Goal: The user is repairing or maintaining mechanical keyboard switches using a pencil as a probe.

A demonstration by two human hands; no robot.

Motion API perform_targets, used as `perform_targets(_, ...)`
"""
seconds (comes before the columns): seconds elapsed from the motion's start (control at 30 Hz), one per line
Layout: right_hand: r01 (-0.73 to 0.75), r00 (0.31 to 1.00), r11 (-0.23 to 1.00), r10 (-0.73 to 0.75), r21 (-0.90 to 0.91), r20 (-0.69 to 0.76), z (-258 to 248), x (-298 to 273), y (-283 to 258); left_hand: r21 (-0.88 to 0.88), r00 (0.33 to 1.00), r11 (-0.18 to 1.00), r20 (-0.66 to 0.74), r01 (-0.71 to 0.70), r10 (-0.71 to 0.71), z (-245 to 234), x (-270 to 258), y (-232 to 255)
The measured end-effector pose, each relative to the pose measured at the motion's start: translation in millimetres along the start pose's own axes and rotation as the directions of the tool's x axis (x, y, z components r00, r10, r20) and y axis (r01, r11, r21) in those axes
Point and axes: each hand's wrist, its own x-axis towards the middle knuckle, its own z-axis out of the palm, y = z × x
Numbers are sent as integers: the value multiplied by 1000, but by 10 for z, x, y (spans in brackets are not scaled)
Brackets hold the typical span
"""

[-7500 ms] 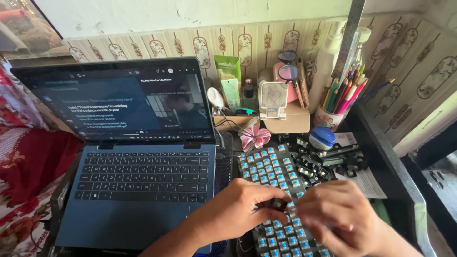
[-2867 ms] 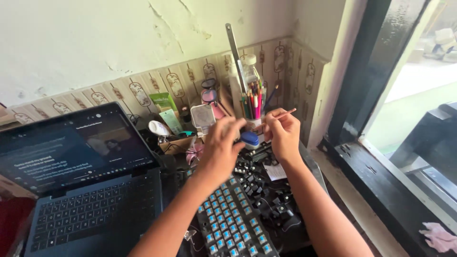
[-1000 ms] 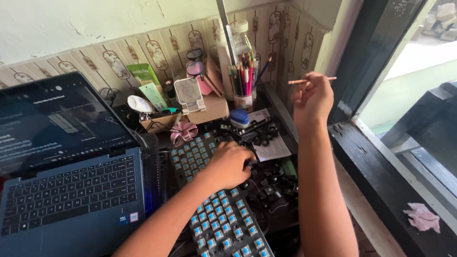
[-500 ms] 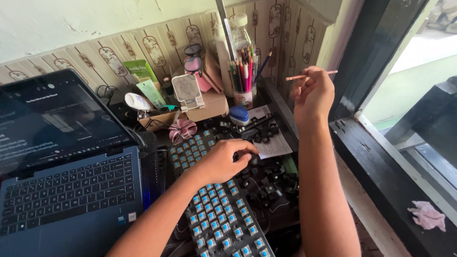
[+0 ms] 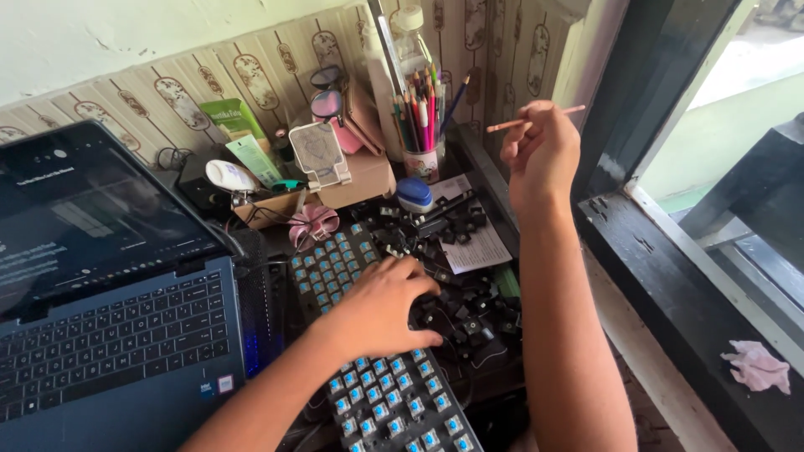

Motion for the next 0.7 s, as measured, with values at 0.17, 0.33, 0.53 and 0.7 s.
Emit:
perform_targets(0.17, 18, 999, 998, -17, -55, 27, 19, -28, 25, 31, 973, 988, 169, 153, -156, -61, 49, 79)
perform_targets(0.33, 36, 998, 993, -31, -109, 46, 62, -42, 25, 80, 983, 987, 108, 141, -149, 79, 142, -55)
perform_targets(0.53, 32, 996, 994, -23, -108, 85, 19, -24, 81, -123, 993, 986, 44, 116, -111, 175, 157, -45)
perform_targets(0.7, 45, 997, 989, -35, -141, 73, 41, -26, 82, -70, 990, 996, -135, -49, 40, 177, 184, 89)
